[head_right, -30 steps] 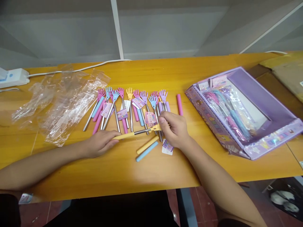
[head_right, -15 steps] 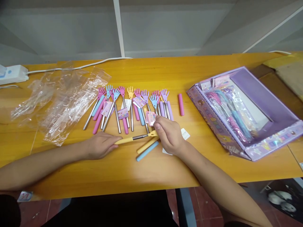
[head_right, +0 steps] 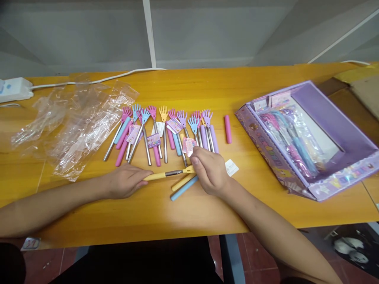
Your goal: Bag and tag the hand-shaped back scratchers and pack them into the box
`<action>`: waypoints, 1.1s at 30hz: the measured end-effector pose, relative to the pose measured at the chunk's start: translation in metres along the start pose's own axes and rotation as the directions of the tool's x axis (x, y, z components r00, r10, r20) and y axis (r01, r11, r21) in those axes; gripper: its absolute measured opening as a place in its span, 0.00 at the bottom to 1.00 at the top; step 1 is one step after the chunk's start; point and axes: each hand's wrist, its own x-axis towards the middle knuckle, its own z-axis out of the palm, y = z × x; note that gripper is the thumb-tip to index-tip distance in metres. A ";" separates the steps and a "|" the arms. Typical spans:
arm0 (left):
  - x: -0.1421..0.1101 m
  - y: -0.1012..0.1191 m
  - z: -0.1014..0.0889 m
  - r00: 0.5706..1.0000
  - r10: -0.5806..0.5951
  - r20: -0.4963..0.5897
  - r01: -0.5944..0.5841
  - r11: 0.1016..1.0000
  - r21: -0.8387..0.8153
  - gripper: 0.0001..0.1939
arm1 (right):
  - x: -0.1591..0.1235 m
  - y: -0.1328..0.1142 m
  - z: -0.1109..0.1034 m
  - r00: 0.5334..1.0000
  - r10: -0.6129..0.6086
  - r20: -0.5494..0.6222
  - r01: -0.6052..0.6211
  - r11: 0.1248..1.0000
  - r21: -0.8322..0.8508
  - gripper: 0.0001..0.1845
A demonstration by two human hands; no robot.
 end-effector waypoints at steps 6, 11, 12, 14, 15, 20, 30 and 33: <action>0.000 0.000 0.000 1.000 0.014 -0.007 -0.013 0.999 0.041 0.17 | 0.001 -0.003 0.002 1.000 0.007 0.007 -0.006 1.000 -0.016 0.15; 0.001 0.000 0.000 0.998 0.045 -0.049 -0.042 0.998 0.056 0.18 | 0.003 -0.002 0.002 0.999 -0.035 0.013 0.035 0.999 -0.012 0.13; 0.001 0.000 0.000 0.997 0.050 -0.056 -0.047 0.997 0.056 0.18 | 0.003 -0.002 0.002 0.999 -0.044 0.013 0.044 0.999 -0.012 0.13; 0.001 -0.001 0.000 0.996 0.057 -0.067 -0.053 0.997 0.058 0.17 | 0.002 -0.002 0.002 0.999 -0.051 0.012 0.051 0.999 -0.018 0.13; 0.001 -0.001 0.001 0.995 0.060 -0.075 -0.055 0.997 0.058 0.17 | 0.002 -0.001 0.003 0.999 -0.051 0.013 0.051 0.998 -0.022 0.13; 0.000 -0.001 0.003 0.995 0.051 -0.085 -0.047 0.997 0.053 0.16 | 0.000 0.002 0.005 0.998 -0.068 0.013 0.069 0.997 -0.040 0.12; 0.007 -0.006 -0.011 0.994 0.052 -0.100 -0.072 0.976 -0.207 0.16 | 0.006 -0.003 -0.007 0.995 -0.091 0.049 0.092 0.996 -0.005 0.10; 0.007 -0.006 -0.013 0.998 0.045 -0.036 -0.054 0.959 -0.277 0.15 | 0.007 0.000 -0.006 0.989 -0.123 0.078 0.125 0.992 -0.021 0.10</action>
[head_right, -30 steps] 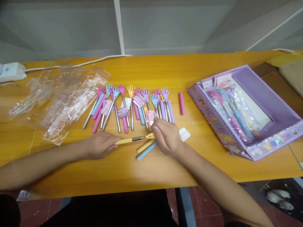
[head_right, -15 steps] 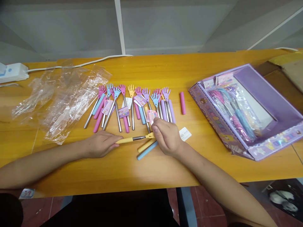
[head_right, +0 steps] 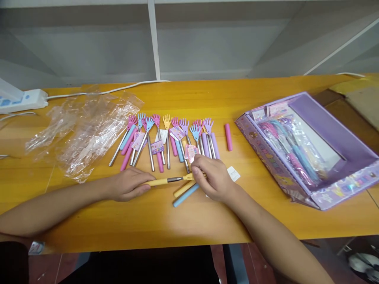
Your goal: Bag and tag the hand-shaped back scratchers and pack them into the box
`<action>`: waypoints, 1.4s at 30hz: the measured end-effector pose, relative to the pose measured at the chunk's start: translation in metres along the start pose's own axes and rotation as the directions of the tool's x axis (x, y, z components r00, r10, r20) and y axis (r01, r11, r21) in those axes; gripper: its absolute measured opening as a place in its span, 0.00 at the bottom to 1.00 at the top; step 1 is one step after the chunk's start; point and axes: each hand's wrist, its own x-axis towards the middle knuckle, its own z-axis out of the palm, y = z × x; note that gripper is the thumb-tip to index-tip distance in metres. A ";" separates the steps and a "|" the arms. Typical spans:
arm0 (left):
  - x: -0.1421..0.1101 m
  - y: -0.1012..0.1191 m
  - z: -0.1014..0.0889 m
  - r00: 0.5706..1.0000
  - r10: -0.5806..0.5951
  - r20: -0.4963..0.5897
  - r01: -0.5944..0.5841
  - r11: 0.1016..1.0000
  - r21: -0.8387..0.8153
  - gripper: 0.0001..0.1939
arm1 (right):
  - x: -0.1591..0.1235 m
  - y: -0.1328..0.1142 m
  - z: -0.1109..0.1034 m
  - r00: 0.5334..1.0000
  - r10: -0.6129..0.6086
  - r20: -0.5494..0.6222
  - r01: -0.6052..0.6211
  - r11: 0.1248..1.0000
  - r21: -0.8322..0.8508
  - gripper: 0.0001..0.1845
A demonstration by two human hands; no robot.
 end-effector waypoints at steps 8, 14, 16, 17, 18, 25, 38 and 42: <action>0.002 0.003 -0.001 0.994 -0.075 0.076 0.078 0.996 -0.040 0.12 | -0.004 0.005 0.023 0.993 -0.034 0.112 0.041 0.998 -0.057 0.09; 0.001 0.002 0.000 0.997 -0.046 0.064 0.045 0.999 0.016 0.15 | -0.003 0.005 0.021 0.991 -0.003 0.135 0.008 0.999 -0.040 0.08; 0.001 0.002 0.000 0.996 -0.057 0.069 0.055 0.998 0.024 0.15 | -0.003 0.008 0.018 0.991 0.052 0.125 -0.049 0.999 -0.024 0.07; 0.002 0.002 -0.001 0.996 -0.062 0.071 0.060 0.998 0.026 0.15 | -0.004 0.010 0.016 0.990 0.088 0.107 -0.087 0.996 -0.015 0.08; 0.002 0.002 -0.001 0.995 -0.064 0.072 0.063 0.998 0.028 0.14 | -0.004 0.013 0.014 0.989 0.126 0.078 -0.126 0.992 -0.004 0.09; 0.004 0.004 -0.001 0.994 -0.096 0.061 0.097 0.995 -0.002 0.13 | -0.004 0.014 0.007 0.949 0.299 0.103 -0.316 0.913 0.258 0.15; 0.001 0.063 -0.027 1.000 -0.009 -0.004 0.010 0.881 0.474 0.11 | -0.007 -0.008 0.019 0.806 0.486 0.337 -0.533 0.350 0.771 0.14; -0.048 0.064 -0.062 0.960 -0.203 -0.193 0.280 0.723 0.632 0.08 | -0.003 -0.007 0.017 0.811 0.554 0.187 -0.436 0.360 0.825 0.16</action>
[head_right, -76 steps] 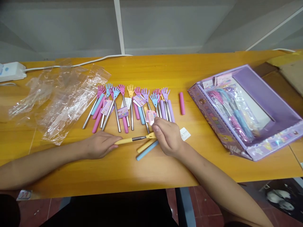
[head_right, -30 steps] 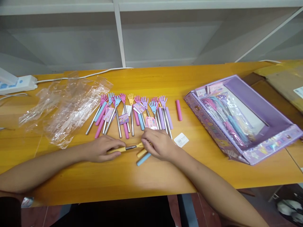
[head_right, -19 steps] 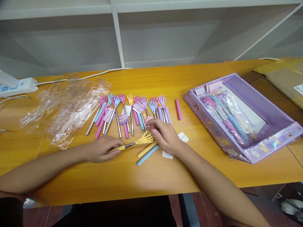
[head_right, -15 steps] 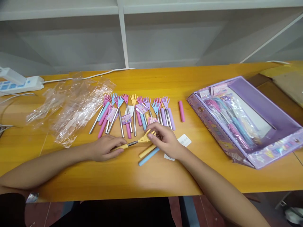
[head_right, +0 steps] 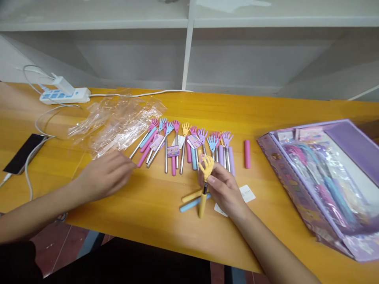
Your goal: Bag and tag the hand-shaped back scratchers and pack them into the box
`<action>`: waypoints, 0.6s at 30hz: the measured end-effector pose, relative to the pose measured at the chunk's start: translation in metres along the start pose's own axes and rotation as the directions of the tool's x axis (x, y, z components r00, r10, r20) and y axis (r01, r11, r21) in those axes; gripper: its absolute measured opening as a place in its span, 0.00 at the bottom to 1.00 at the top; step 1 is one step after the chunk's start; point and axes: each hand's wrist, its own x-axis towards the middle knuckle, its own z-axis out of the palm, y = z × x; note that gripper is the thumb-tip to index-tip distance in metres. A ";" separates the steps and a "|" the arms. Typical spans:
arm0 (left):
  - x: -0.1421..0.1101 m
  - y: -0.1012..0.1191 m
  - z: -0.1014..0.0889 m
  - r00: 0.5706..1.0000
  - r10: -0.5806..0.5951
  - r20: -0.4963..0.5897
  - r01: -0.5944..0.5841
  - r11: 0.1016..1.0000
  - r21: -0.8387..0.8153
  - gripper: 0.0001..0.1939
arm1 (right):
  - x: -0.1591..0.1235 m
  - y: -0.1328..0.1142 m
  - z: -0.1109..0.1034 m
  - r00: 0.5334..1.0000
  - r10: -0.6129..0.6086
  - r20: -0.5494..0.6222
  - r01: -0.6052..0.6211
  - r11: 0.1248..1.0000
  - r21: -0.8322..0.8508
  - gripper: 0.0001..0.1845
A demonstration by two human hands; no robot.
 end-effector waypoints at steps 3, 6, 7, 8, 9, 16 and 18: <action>-0.041 -0.021 -0.008 0.887 -0.449 -0.106 0.460 0.878 0.132 0.15 | 0.002 -0.003 0.001 1.000 -0.020 0.024 0.020 1.000 0.004 0.14; -0.070 -0.027 -0.003 0.734 -0.671 -0.101 0.678 0.719 0.152 0.26 | 0.003 -0.003 0.000 1.000 -0.017 0.024 0.017 1.000 -0.004 0.14; -0.076 -0.025 0.000 0.708 -0.702 -0.082 0.705 0.696 0.136 0.28 | 0.003 -0.002 0.000 1.000 -0.017 0.024 0.017 1.000 -0.004 0.14; -0.080 -0.023 0.003 0.687 -0.724 -0.066 0.726 0.678 0.118 0.29 | 0.003 -0.001 0.000 1.000 -0.016 0.024 0.016 1.000 -0.003 0.14; -0.083 -0.020 0.006 0.670 -0.741 -0.056 0.742 0.663 0.100 0.29 | 0.003 0.001 -0.001 1.000 -0.015 0.025 0.015 1.000 -0.003 0.14; -0.093 -0.007 0.011 0.618 -0.783 -0.072 0.783 0.621 -0.029 0.20 | 0.002 0.006 -0.001 1.000 -0.017 0.011 0.018 0.999 -0.047 0.13; -0.097 -0.006 0.010 0.606 -0.794 -0.055 0.789 0.608 -0.084 0.20 | 0.002 0.005 -0.002 0.999 -0.031 0.011 0.032 0.997 -0.068 0.13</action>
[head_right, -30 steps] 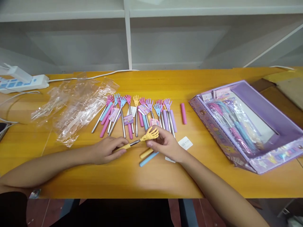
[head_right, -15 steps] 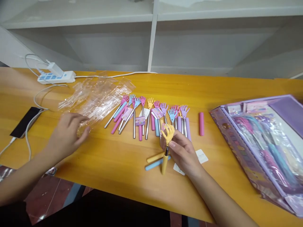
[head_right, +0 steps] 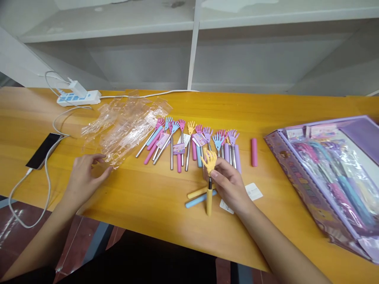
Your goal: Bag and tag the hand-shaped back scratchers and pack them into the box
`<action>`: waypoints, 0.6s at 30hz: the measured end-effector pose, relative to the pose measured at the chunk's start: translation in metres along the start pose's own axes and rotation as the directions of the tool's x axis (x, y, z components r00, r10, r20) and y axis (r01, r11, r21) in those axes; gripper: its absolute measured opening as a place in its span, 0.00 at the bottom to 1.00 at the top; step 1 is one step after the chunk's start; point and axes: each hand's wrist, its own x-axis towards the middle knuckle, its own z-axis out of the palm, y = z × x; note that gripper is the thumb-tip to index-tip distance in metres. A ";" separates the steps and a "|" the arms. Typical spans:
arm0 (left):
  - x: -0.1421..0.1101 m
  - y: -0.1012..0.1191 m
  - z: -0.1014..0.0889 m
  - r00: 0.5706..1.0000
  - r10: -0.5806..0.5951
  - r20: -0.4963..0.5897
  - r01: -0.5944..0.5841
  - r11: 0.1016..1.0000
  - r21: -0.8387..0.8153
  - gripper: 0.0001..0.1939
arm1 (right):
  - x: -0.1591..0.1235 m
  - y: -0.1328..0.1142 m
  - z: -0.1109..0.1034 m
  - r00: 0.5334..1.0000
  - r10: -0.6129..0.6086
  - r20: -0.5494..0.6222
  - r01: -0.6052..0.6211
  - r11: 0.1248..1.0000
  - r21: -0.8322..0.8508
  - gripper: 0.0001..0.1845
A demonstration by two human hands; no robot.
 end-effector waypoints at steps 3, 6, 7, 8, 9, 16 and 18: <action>-0.005 -0.001 -0.002 0.999 -0.039 0.032 0.043 0.994 -0.104 0.20 | 0.000 0.000 -0.001 1.000 0.004 -0.009 -0.004 0.999 -0.032 0.13; -0.009 0.004 -0.007 0.996 -0.013 0.085 0.027 0.985 -0.168 0.15 | 0.001 0.002 -0.002 1.000 0.009 -0.030 -0.010 0.999 -0.039 0.15; -0.011 0.007 -0.009 0.995 0.013 0.099 0.005 0.983 -0.182 0.14 | 0.001 0.003 -0.002 0.999 0.006 -0.034 -0.007 0.999 -0.039 0.15; -0.012 0.011 -0.013 0.994 0.040 0.104 -0.019 0.981 -0.195 0.13 | 0.002 0.004 -0.002 0.999 0.004 -0.034 -0.006 0.999 -0.042 0.16; -0.013 0.016 -0.016 0.993 0.065 0.095 -0.044 0.977 -0.208 0.12 | 0.002 0.005 -0.002 0.999 0.006 -0.033 -0.007 0.999 -0.048 0.16; -0.024 0.057 -0.038 0.936 0.323 -0.142 -0.343 0.927 -0.149 0.08 | 0.007 0.004 -0.002 0.999 -0.018 -0.032 0.016 0.999 -0.047 0.14; -0.026 0.068 -0.043 0.859 0.451 -0.242 -0.485 0.869 -0.102 0.15 | 0.008 0.001 0.001 1.000 -0.010 -0.012 0.010 1.000 0.003 0.14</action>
